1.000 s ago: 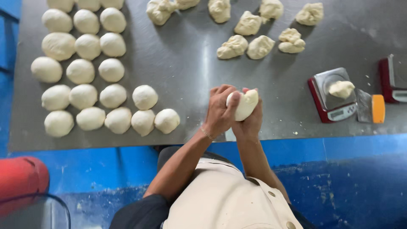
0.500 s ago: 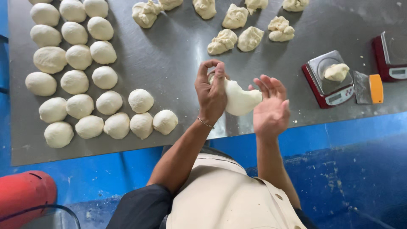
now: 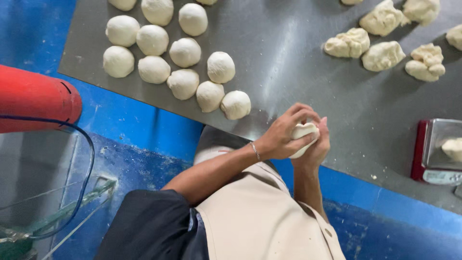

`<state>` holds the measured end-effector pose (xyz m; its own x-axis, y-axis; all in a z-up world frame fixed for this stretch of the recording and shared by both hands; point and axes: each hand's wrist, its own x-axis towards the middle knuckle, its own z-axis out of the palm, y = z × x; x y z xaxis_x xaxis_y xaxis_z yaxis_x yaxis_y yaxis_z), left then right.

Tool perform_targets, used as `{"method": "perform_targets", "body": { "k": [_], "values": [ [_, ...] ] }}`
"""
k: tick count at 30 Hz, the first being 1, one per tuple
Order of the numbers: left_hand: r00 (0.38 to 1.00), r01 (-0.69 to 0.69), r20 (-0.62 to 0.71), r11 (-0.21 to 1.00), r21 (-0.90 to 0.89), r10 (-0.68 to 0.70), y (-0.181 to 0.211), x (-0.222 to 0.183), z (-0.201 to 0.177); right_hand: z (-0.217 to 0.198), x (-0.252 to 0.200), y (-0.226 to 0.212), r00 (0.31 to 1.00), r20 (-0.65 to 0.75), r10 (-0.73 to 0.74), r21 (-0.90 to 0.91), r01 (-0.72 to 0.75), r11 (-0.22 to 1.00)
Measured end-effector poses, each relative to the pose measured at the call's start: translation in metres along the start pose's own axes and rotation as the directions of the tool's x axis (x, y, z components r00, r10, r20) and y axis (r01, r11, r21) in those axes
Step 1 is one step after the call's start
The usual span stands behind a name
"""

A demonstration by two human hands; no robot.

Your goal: The person shapes portions of dough into round balls by hand on a metal table, occasionally weighing them on a digital scale.

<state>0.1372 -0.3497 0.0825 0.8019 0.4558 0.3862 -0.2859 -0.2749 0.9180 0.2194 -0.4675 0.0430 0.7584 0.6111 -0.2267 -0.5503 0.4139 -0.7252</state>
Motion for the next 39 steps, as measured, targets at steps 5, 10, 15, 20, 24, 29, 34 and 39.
{"method": "perform_targets", "body": {
  "k": [5,10,15,20,24,29,34,39],
  "values": [
    [0.917,0.195,-0.276,0.927,-0.32,-0.288,-0.019,-0.006,-0.004,0.032,0.011,0.001,0.992,0.09,-0.087,-0.181,0.103,0.978],
    [0.79,0.431,-0.267,0.809,-0.4,-0.553,-0.054,-0.004,-0.002,0.041,-0.006,0.033,0.979,0.053,-0.195,-0.406,0.199,0.892],
    [0.854,0.492,0.044,0.833,0.252,-0.518,-0.059,-0.015,-0.023,-0.02,0.04,0.042,0.996,-0.077,0.051,-0.243,-0.068,0.968],
    [0.988,-0.085,0.151,0.877,0.473,0.014,-0.05,-0.012,-0.058,-0.025,0.058,0.048,0.992,0.0,0.123,-0.401,-0.113,0.909],
    [0.985,-0.11,0.157,0.966,0.234,0.074,-0.066,0.013,-0.075,0.026,0.06,0.012,0.936,0.067,0.345,-0.237,-0.321,0.917],
    [0.988,-0.056,0.155,0.88,0.472,-0.02,-0.099,0.045,-0.107,0.042,0.083,-0.037,0.984,0.113,0.139,-0.488,-0.067,0.87],
    [0.963,-0.123,0.23,0.533,0.837,-0.139,-0.137,0.079,-0.132,-0.009,0.092,-0.051,0.996,-0.089,0.031,-0.698,-0.084,0.711],
    [0.987,-0.152,0.157,0.581,0.799,0.042,-0.201,0.152,-0.146,-0.059,0.078,-0.023,0.96,-0.278,0.038,-0.675,-0.224,0.703]
  ]
}}
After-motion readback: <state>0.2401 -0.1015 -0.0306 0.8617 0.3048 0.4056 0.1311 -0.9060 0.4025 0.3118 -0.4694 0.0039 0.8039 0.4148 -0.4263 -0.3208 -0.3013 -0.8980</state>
